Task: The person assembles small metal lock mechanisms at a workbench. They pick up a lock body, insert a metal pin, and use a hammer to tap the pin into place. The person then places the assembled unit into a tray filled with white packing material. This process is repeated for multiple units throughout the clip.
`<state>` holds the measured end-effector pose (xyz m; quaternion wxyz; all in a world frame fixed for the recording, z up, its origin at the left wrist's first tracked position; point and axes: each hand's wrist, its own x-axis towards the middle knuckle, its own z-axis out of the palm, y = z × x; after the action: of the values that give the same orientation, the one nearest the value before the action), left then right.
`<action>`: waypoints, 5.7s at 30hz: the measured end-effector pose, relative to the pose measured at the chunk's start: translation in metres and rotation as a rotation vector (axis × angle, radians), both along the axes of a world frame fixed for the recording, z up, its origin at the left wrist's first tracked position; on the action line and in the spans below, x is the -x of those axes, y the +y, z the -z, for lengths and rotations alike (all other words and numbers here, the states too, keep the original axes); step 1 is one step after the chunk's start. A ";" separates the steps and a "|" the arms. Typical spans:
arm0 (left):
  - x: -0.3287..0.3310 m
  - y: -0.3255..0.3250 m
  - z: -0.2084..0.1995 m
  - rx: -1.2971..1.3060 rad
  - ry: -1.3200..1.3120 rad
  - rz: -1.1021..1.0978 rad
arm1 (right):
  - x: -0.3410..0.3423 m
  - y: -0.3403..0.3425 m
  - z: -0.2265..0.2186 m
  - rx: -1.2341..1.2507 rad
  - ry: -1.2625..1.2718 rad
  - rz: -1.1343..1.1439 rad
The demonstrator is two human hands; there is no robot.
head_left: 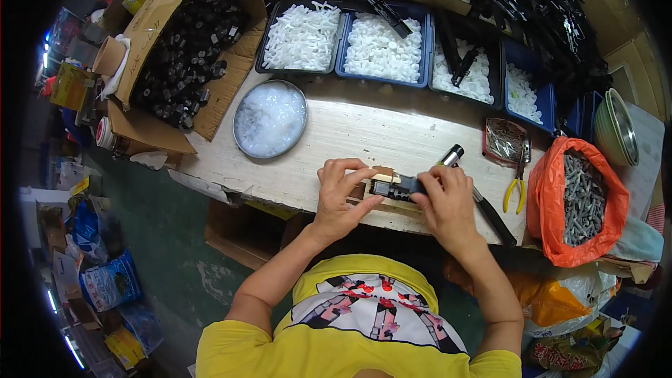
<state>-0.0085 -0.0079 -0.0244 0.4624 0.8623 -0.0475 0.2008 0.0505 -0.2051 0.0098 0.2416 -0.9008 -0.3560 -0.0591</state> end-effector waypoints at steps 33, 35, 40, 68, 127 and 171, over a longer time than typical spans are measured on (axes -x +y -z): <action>-0.014 -0.005 -0.013 -0.713 -0.062 0.427 | 0.035 -0.055 -0.040 -0.131 0.095 0.175; -0.014 -0.004 -0.012 -0.752 -0.092 0.413 | 0.044 -0.051 -0.046 -0.139 0.076 0.171; -0.016 -0.007 -0.019 -0.790 -0.097 0.426 | 0.048 -0.044 -0.037 0.206 0.139 0.183; 0.007 -0.015 -0.004 -0.158 0.019 0.010 | 0.003 0.019 -0.040 0.193 0.189 0.062; 0.004 -0.017 -0.026 0.697 0.418 0.239 | 0.034 -0.023 -0.016 -0.256 0.317 -0.031; -0.002 0.215 -0.014 -0.578 0.158 -0.794 | -0.013 -0.141 0.056 0.302 -0.111 0.720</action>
<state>-0.0066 0.2069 -0.0102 0.0944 0.9193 0.2661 0.2742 0.0640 -0.3457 -0.0462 0.0508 -0.9889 -0.0347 -0.1355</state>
